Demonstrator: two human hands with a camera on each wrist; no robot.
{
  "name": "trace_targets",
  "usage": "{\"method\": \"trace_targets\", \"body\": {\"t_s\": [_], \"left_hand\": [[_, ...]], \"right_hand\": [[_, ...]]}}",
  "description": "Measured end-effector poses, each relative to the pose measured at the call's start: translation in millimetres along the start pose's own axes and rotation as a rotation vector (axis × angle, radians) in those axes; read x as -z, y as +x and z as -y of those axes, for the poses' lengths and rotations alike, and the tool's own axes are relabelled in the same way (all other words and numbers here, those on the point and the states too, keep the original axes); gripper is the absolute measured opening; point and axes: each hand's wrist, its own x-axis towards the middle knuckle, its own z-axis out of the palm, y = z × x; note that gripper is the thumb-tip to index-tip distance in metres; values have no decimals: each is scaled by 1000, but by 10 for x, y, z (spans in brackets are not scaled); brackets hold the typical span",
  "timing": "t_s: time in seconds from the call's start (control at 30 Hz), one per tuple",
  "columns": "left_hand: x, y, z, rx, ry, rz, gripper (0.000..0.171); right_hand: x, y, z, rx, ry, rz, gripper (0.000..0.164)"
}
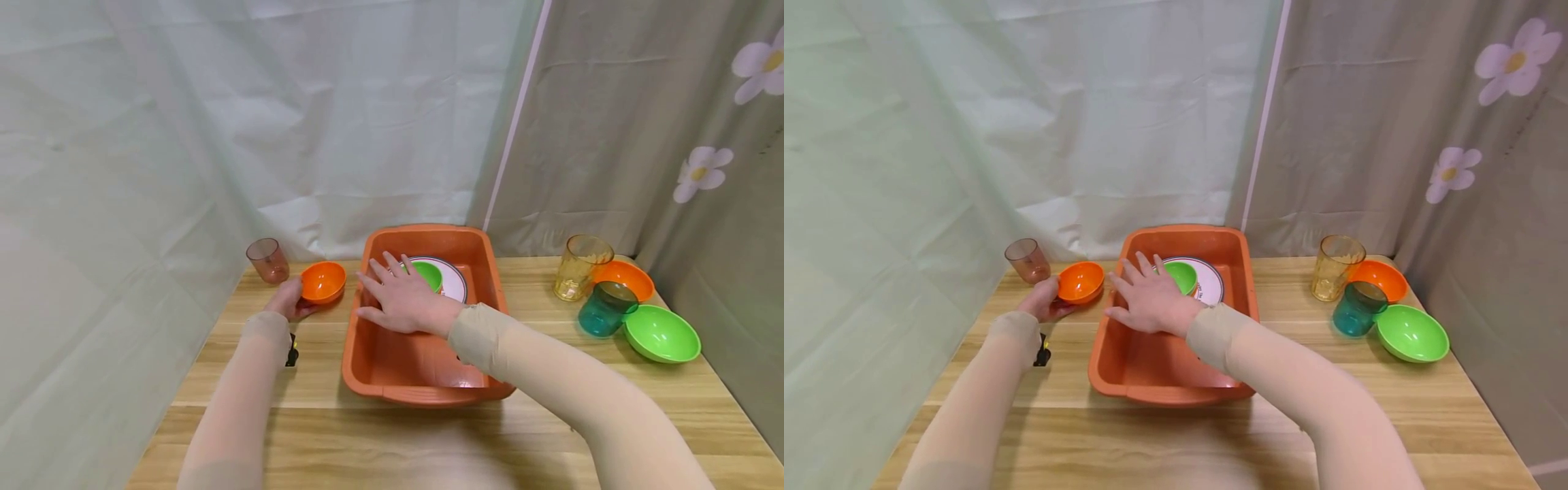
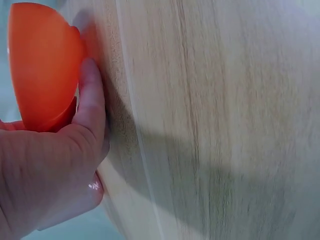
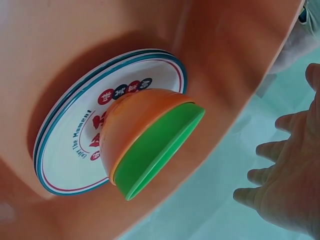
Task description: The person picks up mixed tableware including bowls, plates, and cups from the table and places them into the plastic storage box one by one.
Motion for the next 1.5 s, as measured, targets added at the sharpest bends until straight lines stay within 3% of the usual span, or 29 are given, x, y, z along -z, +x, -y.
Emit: {"method": "trace_targets", "body": {"t_s": [0.17, 0.5, 0.63, 0.87, 1.1, 1.5], "left_hand": [[65, -25, -38, -28, 31, 36, 57], [193, -78, -89, 0, -118, 107, 60], [239, -85, -78, 0, -126, 119, 62], [272, -120, -77, -72, -34, 135, 66], [255, -179, -121, -106, -26, 131, 66], [114, -520, -229, -197, 33, 219, 65]], "right_hand": [[-5, -12, -15, 1, 3, -9, 76], [16, -40, -15, -3, -5, -7, 76], [13, -47, -16, 10, -2, -10, 77], [17, -72, -20, 12, 4, -11, 77], [38, -91, -32, 16, 18, -18, 76], [163, -272, -205, -6, 17, -28, 75]]}}
